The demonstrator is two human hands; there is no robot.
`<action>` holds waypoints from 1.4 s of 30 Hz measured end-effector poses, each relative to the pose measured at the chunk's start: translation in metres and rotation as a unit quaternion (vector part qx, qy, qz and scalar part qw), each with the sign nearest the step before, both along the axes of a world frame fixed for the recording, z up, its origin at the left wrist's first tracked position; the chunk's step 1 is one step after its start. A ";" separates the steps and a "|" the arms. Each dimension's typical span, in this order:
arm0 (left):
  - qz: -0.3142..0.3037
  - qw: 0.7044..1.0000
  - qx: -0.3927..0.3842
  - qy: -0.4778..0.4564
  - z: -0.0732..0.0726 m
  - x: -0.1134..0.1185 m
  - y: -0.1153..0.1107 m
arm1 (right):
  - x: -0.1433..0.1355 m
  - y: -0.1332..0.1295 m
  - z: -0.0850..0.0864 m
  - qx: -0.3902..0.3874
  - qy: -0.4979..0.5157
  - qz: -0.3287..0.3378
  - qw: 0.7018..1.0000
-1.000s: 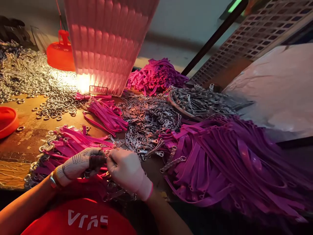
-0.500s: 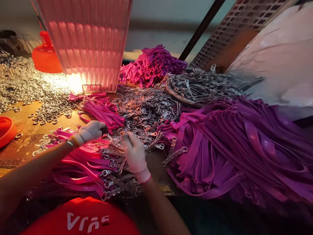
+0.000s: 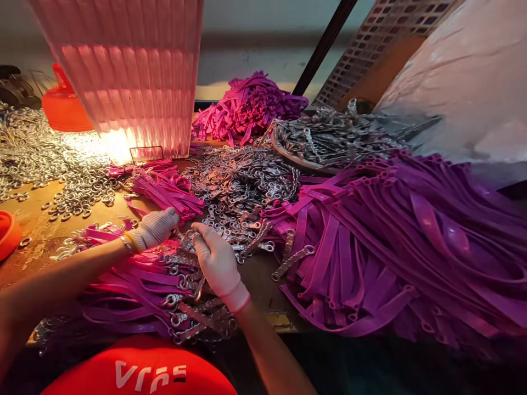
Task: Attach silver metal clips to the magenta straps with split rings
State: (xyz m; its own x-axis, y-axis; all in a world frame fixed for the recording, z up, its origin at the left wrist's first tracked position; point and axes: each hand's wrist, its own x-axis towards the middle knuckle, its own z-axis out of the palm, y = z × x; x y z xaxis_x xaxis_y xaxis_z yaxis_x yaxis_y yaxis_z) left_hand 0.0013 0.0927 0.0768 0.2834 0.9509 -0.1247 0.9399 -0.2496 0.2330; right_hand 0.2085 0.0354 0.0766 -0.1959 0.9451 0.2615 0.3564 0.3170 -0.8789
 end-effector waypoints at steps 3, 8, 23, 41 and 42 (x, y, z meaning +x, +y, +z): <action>0.027 0.998 0.010 -0.047 0.026 -0.015 -0.020 | -0.006 -0.004 0.009 0.019 0.002 0.041 0.999; 0.161 0.870 -0.201 -0.421 0.053 -0.026 -0.081 | -0.028 -0.015 0.020 0.049 -0.080 0.107 0.990; 0.133 0.906 -0.036 -0.400 0.031 -0.018 -0.124 | -0.056 -0.036 0.026 0.184 -0.401 0.048 0.896; 0.127 0.888 -0.109 -0.428 0.024 -0.025 -0.119 | -0.044 -0.028 0.017 0.202 -0.445 0.192 0.851; 0.105 0.892 -0.109 -0.426 0.027 -0.028 -0.113 | -0.043 -0.024 0.020 0.213 -0.449 0.192 0.847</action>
